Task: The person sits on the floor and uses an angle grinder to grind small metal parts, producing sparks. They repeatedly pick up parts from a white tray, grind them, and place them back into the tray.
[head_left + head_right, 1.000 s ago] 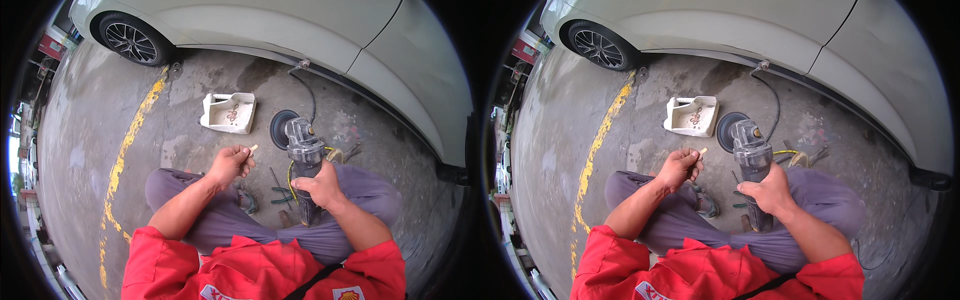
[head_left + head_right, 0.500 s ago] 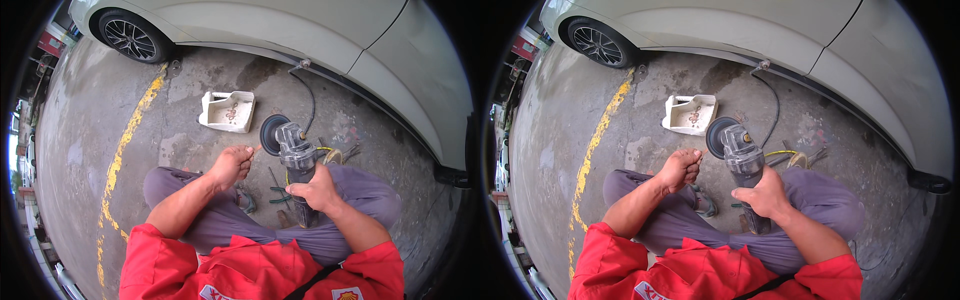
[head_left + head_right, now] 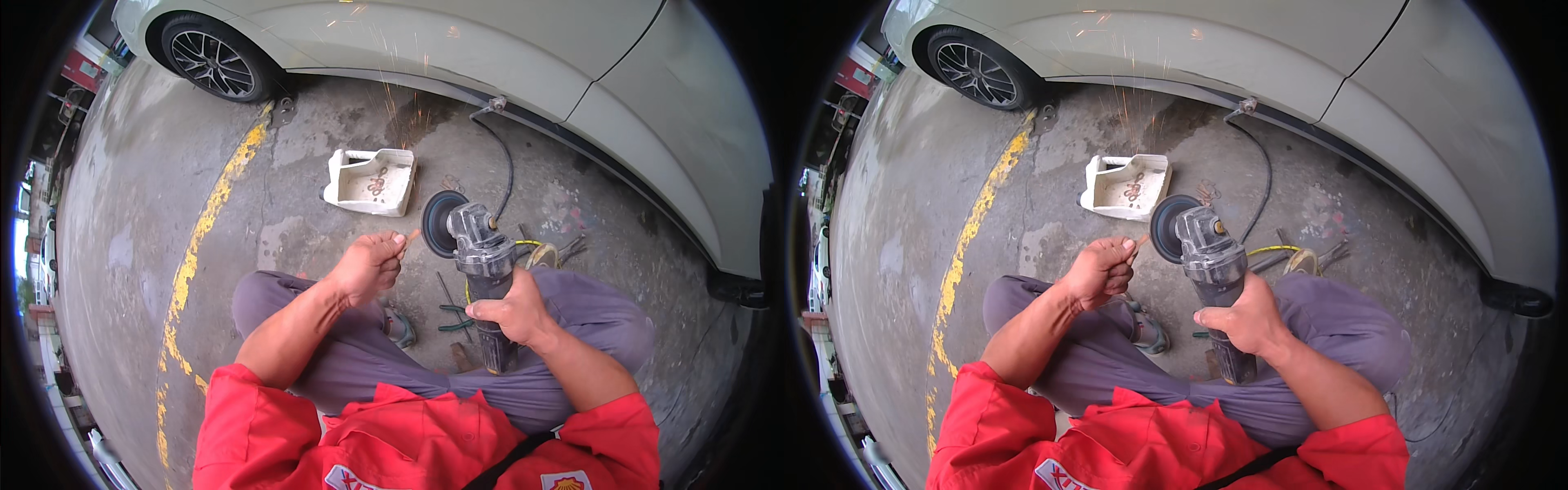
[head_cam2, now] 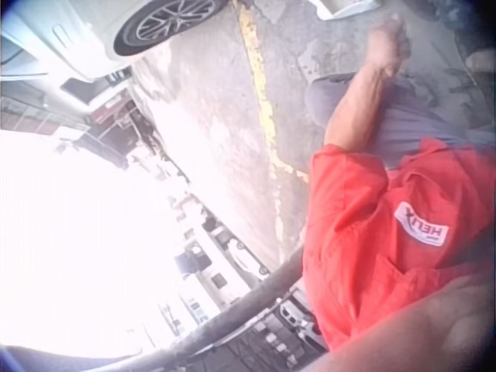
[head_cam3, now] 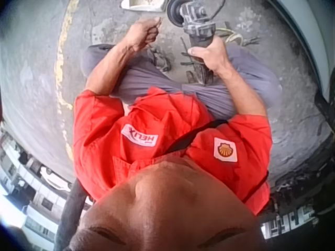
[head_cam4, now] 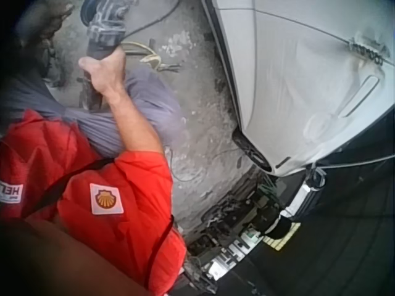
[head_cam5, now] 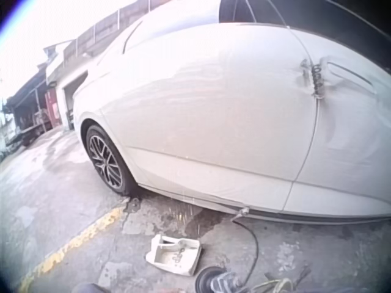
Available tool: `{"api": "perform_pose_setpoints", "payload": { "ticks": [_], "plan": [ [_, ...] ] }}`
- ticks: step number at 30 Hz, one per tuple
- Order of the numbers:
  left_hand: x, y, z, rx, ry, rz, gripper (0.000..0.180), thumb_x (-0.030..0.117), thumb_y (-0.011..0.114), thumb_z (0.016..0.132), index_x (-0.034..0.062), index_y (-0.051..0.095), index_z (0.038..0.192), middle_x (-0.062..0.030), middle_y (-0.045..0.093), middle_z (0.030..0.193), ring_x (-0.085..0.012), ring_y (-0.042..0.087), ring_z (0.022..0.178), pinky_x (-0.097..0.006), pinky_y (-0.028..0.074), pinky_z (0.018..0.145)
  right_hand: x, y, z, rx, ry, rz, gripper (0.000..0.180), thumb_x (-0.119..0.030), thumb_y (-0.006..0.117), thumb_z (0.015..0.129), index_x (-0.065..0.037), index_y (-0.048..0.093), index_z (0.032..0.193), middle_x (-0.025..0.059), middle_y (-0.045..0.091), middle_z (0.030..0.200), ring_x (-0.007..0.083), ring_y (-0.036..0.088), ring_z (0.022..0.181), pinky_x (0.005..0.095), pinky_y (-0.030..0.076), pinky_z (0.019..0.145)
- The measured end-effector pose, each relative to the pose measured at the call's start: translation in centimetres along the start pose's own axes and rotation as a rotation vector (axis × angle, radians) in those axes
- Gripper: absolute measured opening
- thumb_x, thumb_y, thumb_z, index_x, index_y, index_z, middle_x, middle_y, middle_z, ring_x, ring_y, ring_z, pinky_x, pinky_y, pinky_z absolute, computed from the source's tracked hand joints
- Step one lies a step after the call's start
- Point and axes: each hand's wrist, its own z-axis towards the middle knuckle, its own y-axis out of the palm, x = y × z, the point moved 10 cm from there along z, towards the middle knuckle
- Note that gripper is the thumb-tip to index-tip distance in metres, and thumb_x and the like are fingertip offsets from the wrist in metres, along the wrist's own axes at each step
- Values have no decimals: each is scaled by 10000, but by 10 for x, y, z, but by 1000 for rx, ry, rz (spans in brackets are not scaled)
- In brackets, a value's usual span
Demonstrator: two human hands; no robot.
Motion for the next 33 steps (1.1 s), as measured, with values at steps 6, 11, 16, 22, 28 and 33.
{"api": "perform_pose_setpoints", "payload": {
  "ticks": [6, 11, 16, 22, 28, 33],
  "plan": [
    [-2, -8, 2, 25, -3, 9, 268, 263, 546, 1085, 121, 514, 859, 70, 340, 597, -59, 274, 465, -237, 226, 426, 0, -1, 2, 28, 10, 99, 340, -20, 810, 709, -4, 652, 1009, 20, 654, 841, 122, 617, 734, 305, 507, 683],
    [-6, -5, 5, -5, -37, -1, 255, 261, 546, 1084, 127, 519, 870, 70, 342, 597, -59, 280, 465, -236, 225, 424, 1, 5, 2, -46, 38, 51, 319, -4, 800, 718, -7, 655, 1002, 19, 656, 841, 120, 616, 734, 303, 507, 684],
    [1, -9, 6, 22, 24, 11, 257, 268, 558, 1080, 117, 528, 874, 75, 342, 598, -54, 280, 464, -235, 227, 421, 4, 2, 3, -51, 71, 78, 324, -10, 807, 713, -13, 657, 1000, 21, 659, 860, 116, 612, 748, 299, 503, 692],
    [-1, -5, 7, 1, -8, 36, 275, 272, 556, 1082, 112, 527, 859, 77, 341, 598, -52, 278, 464, -232, 228, 424, 1, 0, 4, -57, 4, -6, 351, -25, 821, 707, -9, 657, 1017, 17, 655, 867, 117, 607, 770, 300, 501, 709],
    [3, -6, 6, -9, 29, 66, 265, 251, 538, 1088, 90, 544, 878, 86, 338, 592, -55, 262, 460, -260, 198, 429, -1, -2, 3, -16, 52, 66, 364, -29, 822, 707, -8, 660, 1031, 13, 654, 867, 114, 604, 769, 298, 502, 712],
    [3, -6, 11, -9, 55, 101, 264, 252, 550, 1086, 84, 567, 883, 76, 364, 584, -52, 279, 463, -261, 195, 432, -1, -1, 5, -62, 15, 6, 358, -26, 815, 709, -4, 654, 1027, 20, 655, 855, 125, 612, 751, 301, 507, 709]
  ]
}}
